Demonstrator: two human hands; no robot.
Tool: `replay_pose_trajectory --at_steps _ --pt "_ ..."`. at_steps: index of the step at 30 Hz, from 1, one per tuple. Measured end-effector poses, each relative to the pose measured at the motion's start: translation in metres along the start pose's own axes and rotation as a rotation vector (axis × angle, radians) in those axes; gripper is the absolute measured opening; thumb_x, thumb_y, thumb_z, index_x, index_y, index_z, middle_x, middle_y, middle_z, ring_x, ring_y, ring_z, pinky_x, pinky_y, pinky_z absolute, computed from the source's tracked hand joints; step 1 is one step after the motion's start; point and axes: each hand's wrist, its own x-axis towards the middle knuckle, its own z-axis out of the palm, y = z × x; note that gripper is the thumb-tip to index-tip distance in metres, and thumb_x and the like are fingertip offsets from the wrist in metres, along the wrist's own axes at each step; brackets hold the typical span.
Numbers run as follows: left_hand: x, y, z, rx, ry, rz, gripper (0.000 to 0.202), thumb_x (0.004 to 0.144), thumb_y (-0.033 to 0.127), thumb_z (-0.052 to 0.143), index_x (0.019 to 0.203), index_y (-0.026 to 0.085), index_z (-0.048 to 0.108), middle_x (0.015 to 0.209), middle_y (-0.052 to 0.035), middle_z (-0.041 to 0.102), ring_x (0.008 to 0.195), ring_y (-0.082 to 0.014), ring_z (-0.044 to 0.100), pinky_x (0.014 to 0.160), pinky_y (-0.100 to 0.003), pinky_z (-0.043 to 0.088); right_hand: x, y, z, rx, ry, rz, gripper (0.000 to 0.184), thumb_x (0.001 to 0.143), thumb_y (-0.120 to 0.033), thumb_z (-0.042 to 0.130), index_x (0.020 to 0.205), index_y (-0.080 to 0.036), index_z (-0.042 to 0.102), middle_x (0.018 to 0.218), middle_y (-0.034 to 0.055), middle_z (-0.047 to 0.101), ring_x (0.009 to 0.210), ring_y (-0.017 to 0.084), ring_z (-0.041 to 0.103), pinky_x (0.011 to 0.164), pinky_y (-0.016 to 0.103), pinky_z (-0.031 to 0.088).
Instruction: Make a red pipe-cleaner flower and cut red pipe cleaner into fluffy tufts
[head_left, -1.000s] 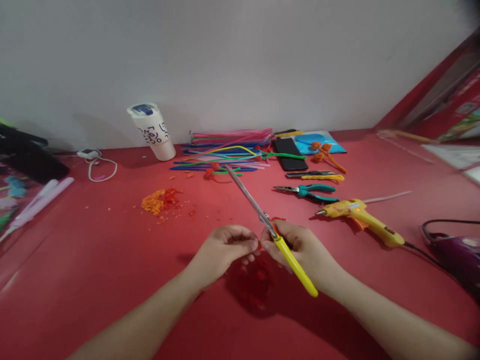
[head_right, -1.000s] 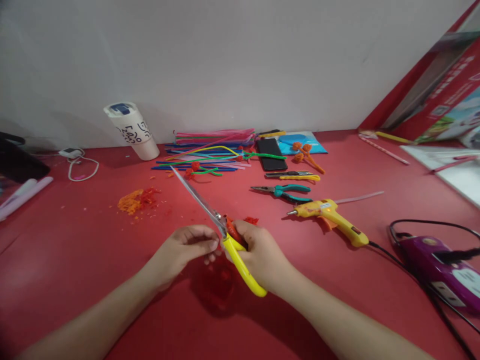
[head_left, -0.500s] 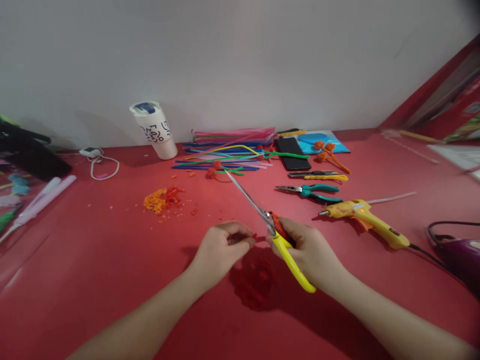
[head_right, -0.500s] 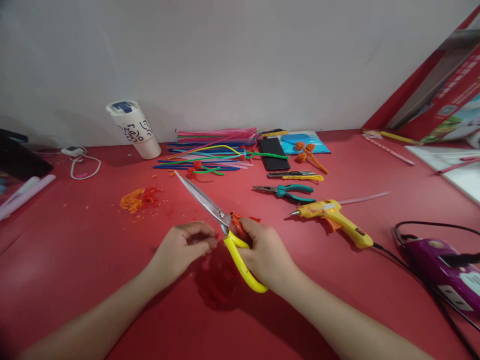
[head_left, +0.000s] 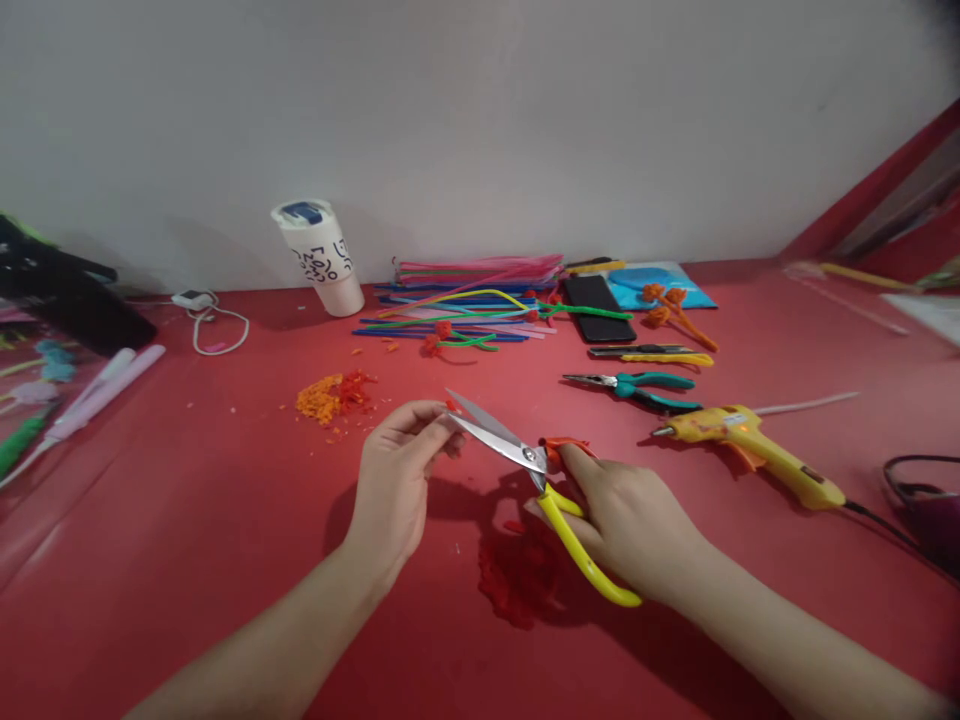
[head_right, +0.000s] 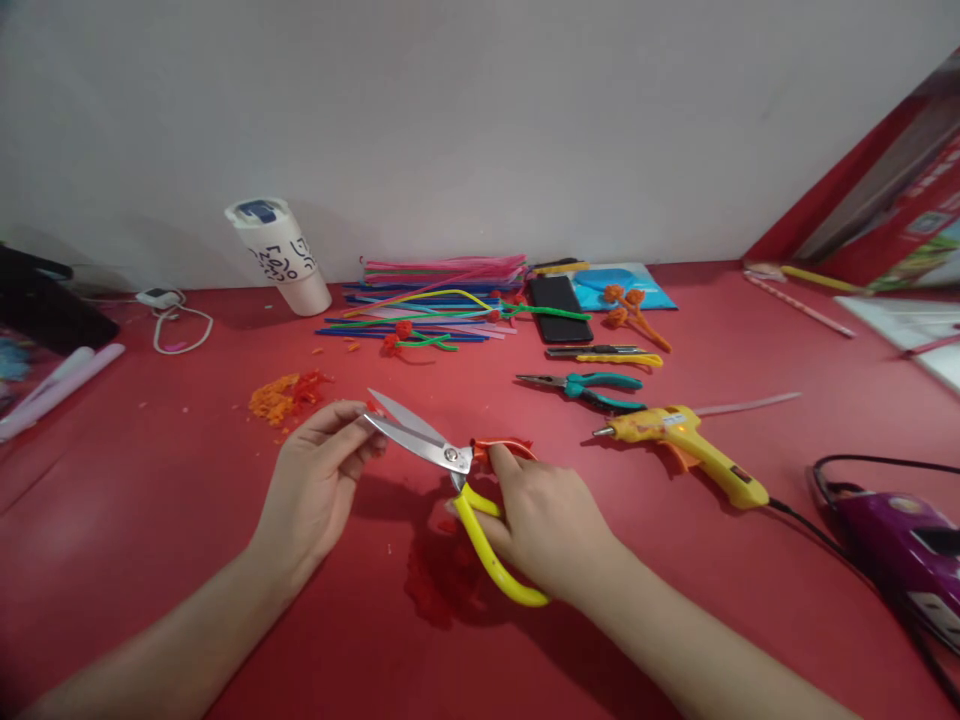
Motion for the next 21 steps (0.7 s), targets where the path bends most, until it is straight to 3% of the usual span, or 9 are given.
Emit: replay_pose_trajectory --at_steps 10,21 --pt "-0.0026 0.0014 0.0005 -0.003 -0.014 0.011 0.003 0.068 0.013 0.063 0.065 0.016 0.064 0.059 0.0020 0.061 0.054 -0.0067 0.053 0.056 -0.019 0.042 -0.0021 0.0034 0.0094 -0.072 0.100 -0.075 0.040 0.086 -0.051 0.030 0.080 -0.016 0.049 0.051 0.0033 0.059 0.043 0.018 0.054 0.044 0.025 0.019" --pt "-0.0024 0.0012 0.0010 -0.006 0.005 -0.001 0.002 0.068 0.014 0.062 0.067 0.016 0.063 0.061 0.0023 0.060 0.055 -0.0062 0.052 0.057 -0.019 0.041 -0.0021 0.0024 0.0106 -0.093 0.115 -0.075 0.037 0.085 -0.050 0.030 0.076 -0.018 0.047 0.051 0.0037 0.060 0.041 0.017 0.054 0.044 0.026 0.016"
